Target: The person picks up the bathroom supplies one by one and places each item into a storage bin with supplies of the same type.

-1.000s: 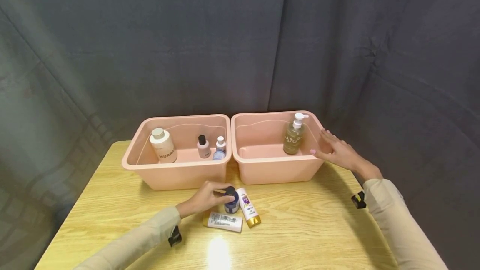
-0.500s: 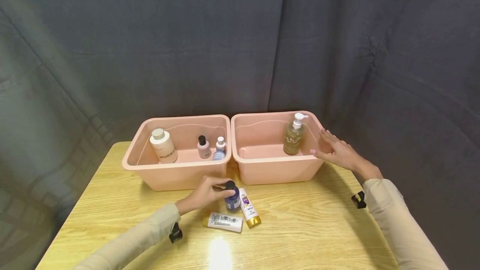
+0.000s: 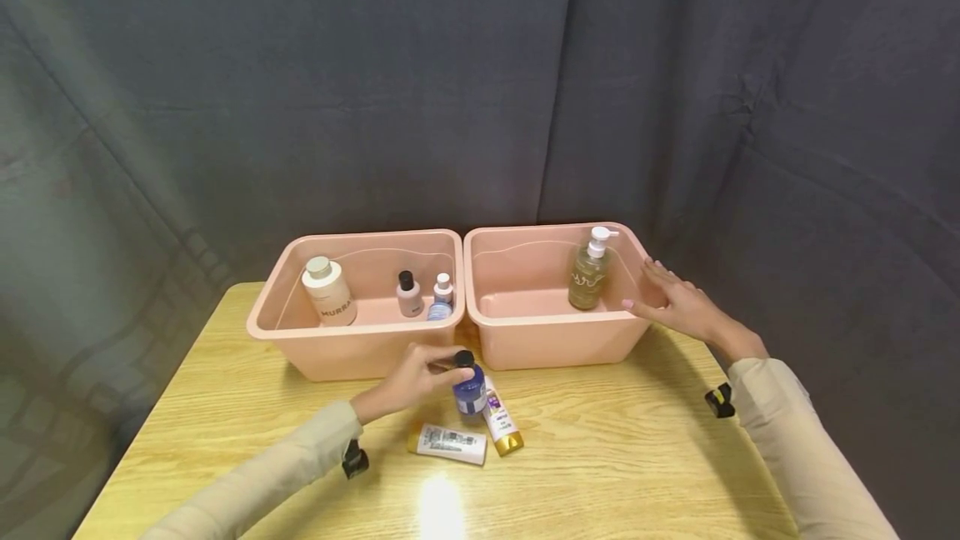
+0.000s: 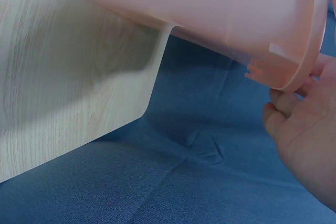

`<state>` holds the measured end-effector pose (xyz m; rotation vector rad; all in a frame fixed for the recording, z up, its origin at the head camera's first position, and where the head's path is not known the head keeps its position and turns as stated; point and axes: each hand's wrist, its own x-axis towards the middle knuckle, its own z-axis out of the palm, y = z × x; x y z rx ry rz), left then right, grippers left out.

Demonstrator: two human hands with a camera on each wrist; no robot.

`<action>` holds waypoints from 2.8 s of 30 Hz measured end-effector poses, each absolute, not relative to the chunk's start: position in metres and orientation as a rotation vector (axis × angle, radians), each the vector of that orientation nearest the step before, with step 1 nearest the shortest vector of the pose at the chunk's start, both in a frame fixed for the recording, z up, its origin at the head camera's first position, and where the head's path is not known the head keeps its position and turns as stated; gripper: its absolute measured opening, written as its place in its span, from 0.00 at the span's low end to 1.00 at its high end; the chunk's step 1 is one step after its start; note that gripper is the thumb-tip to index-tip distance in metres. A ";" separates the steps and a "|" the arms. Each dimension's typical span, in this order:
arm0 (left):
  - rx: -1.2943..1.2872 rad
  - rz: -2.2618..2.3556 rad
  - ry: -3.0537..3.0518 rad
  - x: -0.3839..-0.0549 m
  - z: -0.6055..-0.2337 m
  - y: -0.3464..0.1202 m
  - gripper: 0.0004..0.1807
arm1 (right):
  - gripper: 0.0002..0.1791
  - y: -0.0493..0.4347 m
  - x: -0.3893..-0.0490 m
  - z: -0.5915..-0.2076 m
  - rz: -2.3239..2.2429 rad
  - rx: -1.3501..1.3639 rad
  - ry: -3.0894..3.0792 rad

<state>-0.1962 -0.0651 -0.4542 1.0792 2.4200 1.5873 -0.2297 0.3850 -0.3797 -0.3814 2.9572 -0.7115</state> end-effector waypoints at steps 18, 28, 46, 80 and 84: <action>1.116 1.538 2.441 -0.197 -0.425 -0.059 0.19 | 0.51 0.384 -0.228 -0.378 -0.707 -0.403 2.964; 1.074 1.565 2.392 -0.201 -0.412 -0.054 0.19 | 0.51 0.385 -0.227 -0.379 -0.711 -0.405 2.966; 1.112 1.683 2.403 -0.207 -0.388 -0.047 0.13 | 0.51 0.386 -0.229 -0.380 -0.701 -0.398 2.974; 1.048 1.765 2.383 -0.234 -0.348 -0.023 0.18 | 0.51 0.384 -0.228 -0.378 -0.701 -0.382 2.964; 1.037 1.812 2.354 -0.238 -0.343 -0.019 0.18 | 0.51 0.384 -0.228 -0.378 -0.705 -0.381 2.962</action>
